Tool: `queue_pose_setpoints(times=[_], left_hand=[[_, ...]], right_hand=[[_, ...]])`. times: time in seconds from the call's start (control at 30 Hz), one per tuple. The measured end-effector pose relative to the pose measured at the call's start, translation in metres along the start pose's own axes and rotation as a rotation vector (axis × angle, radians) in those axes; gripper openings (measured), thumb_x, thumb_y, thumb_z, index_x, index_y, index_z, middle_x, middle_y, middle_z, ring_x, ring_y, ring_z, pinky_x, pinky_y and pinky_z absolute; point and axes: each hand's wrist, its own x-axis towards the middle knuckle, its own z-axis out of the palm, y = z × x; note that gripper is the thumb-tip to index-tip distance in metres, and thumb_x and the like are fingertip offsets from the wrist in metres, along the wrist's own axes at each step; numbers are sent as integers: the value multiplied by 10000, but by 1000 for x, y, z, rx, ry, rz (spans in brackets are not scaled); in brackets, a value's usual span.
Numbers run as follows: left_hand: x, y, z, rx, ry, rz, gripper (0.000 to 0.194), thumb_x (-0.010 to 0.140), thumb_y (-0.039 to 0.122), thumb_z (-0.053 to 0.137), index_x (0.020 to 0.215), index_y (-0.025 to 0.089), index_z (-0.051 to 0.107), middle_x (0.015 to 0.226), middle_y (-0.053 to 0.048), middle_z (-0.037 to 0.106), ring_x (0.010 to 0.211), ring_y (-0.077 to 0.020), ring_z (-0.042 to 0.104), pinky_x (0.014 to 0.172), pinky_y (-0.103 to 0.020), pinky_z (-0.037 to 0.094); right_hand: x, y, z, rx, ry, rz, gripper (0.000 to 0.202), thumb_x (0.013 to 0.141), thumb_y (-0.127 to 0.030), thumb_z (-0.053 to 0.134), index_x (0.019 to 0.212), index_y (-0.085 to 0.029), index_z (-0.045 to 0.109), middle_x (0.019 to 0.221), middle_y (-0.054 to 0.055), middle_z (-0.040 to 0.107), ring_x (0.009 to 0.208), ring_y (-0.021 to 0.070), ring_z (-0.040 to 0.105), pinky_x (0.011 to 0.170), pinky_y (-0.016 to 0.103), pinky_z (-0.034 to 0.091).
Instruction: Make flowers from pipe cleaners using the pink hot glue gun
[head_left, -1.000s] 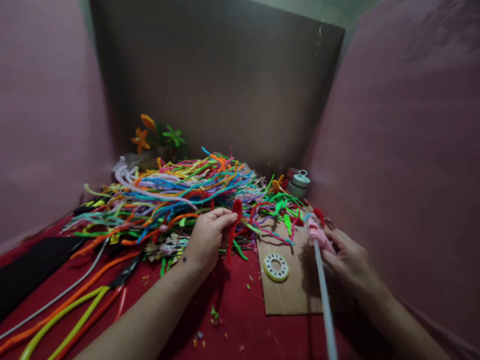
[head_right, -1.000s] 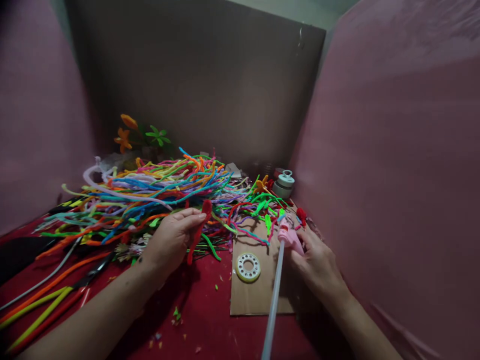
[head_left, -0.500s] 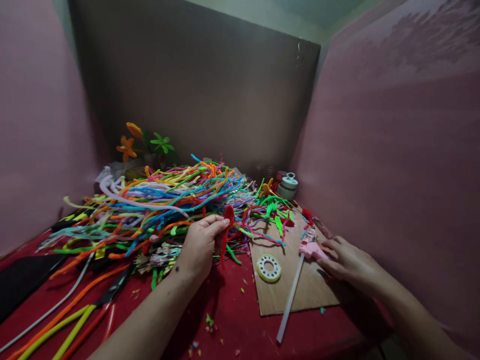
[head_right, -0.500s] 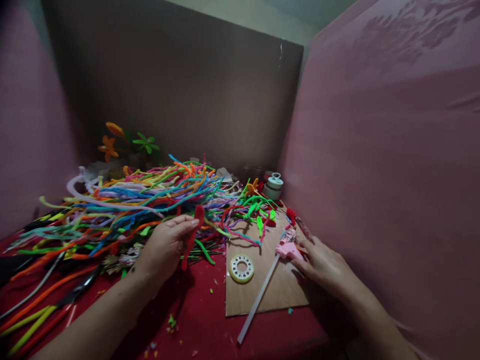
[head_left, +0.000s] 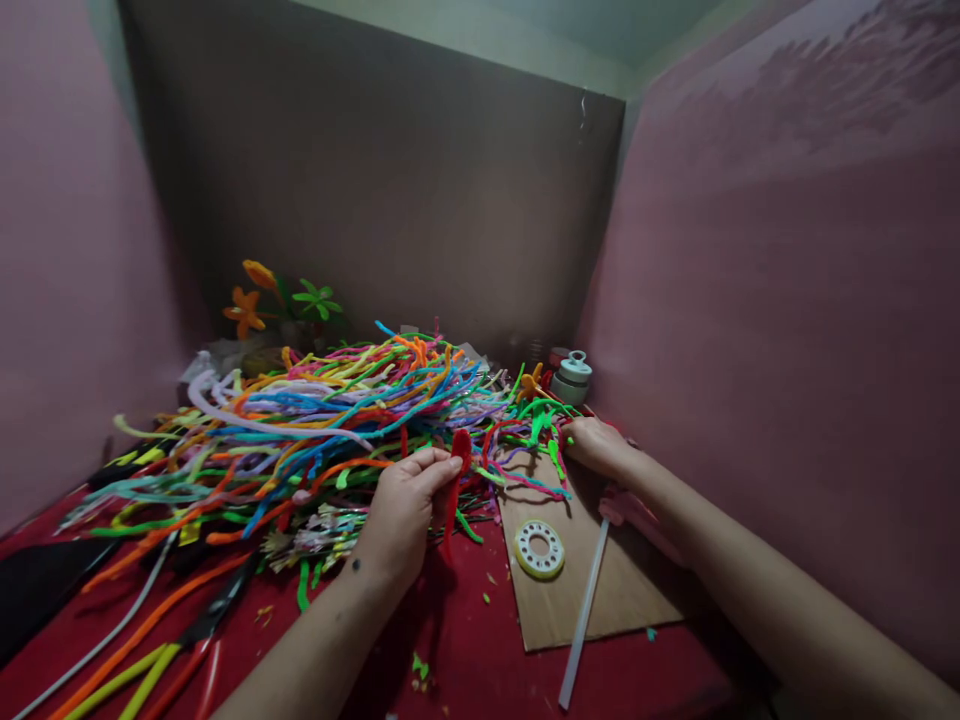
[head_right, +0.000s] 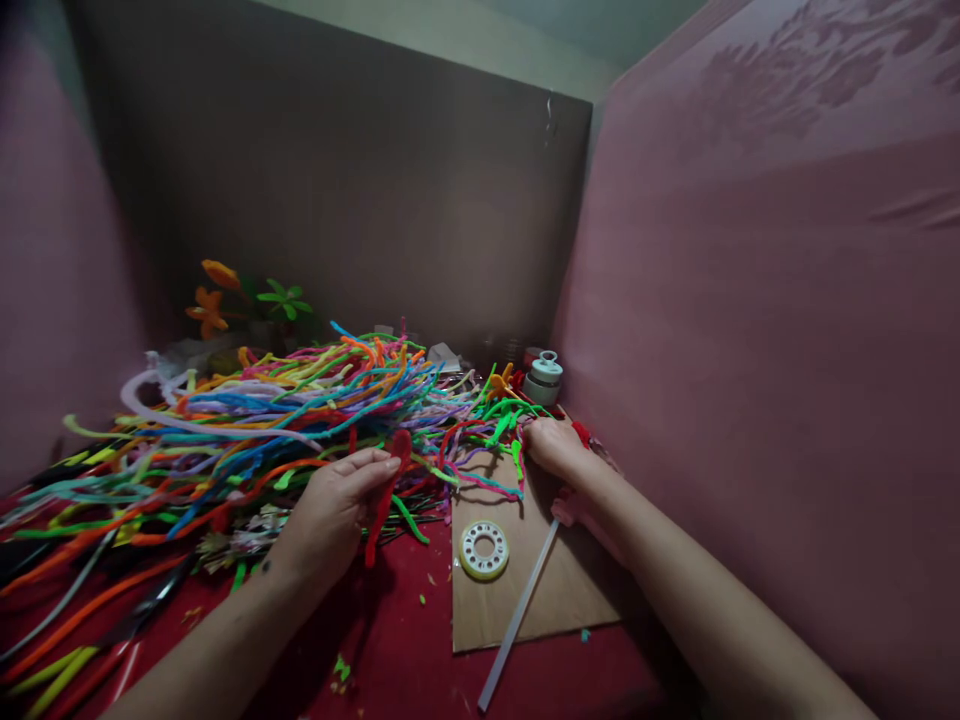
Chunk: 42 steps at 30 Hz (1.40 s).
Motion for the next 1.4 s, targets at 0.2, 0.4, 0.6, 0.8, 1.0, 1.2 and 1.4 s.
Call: queue_pose_setpoints(times=[0.2, 0.4, 0.6, 0.8, 1.0, 1.2, 1.4], left_hand=[[1, 0, 0, 0, 0, -4, 206, 647, 311, 657, 624, 157, 522, 411, 93, 354, 357, -27, 241, 349, -149, 168], [2, 0, -1, -21, -24, 16, 191, 649, 295, 662, 633, 154, 534, 444, 83, 393, 381, -29, 267, 369, -149, 192], [0, 1, 0, 7, -23, -8, 201, 662, 300, 650, 616, 158, 515, 421, 89, 369, 364, -31, 263, 364, -155, 182], [-1, -1, 0, -16, -54, 8, 185, 681, 293, 641, 632, 161, 521, 435, 83, 399, 367, -33, 288, 372, -155, 210], [-2, -1, 2, -62, -64, -10, 188, 678, 294, 650, 648, 158, 523, 443, 77, 425, 353, -24, 285, 362, -156, 194], [-3, 1, 3, -114, -99, -65, 224, 652, 322, 675, 676, 173, 510, 426, 95, 404, 321, -21, 275, 347, -152, 188], [-11, 6, 11, 43, -99, -20, 199, 662, 330, 644, 680, 174, 522, 444, 79, 449, 334, -48, 349, 329, -160, 240]], right_hand=[[-1, -2, -3, -74, 19, 40, 208, 835, -304, 509, 840, -163, 662, 886, 86, 644, 794, 183, 609, 630, 270, 427], [-7, 10, -31, -102, 176, 138, 234, 814, -200, 469, 831, -164, 699, 940, 151, 602, 809, 239, 615, 569, 272, 373], [-17, 11, -56, 12, 432, 250, 313, 879, -255, 381, 1019, -188, 652, 846, 111, 655, 752, 222, 626, 598, 285, 402], [-55, -48, -49, 1077, 537, -184, 155, 762, -212, 547, 834, -159, 674, 736, 26, 675, 660, 141, 618, 627, 249, 480], [-77, -97, -42, 1602, 405, -246, 101, 727, -255, 658, 700, -158, 662, 605, 4, 638, 540, 100, 564, 530, 232, 466], [-80, -107, -34, 1767, 381, -190, 386, 678, -186, 691, 1044, -217, 573, 586, -65, 578, 494, 71, 505, 461, 186, 407], [-81, -116, -23, 1712, 296, -130, 168, 696, -237, 662, 845, -169, 626, 557, -47, 573, 438, 71, 465, 399, 190, 380]])
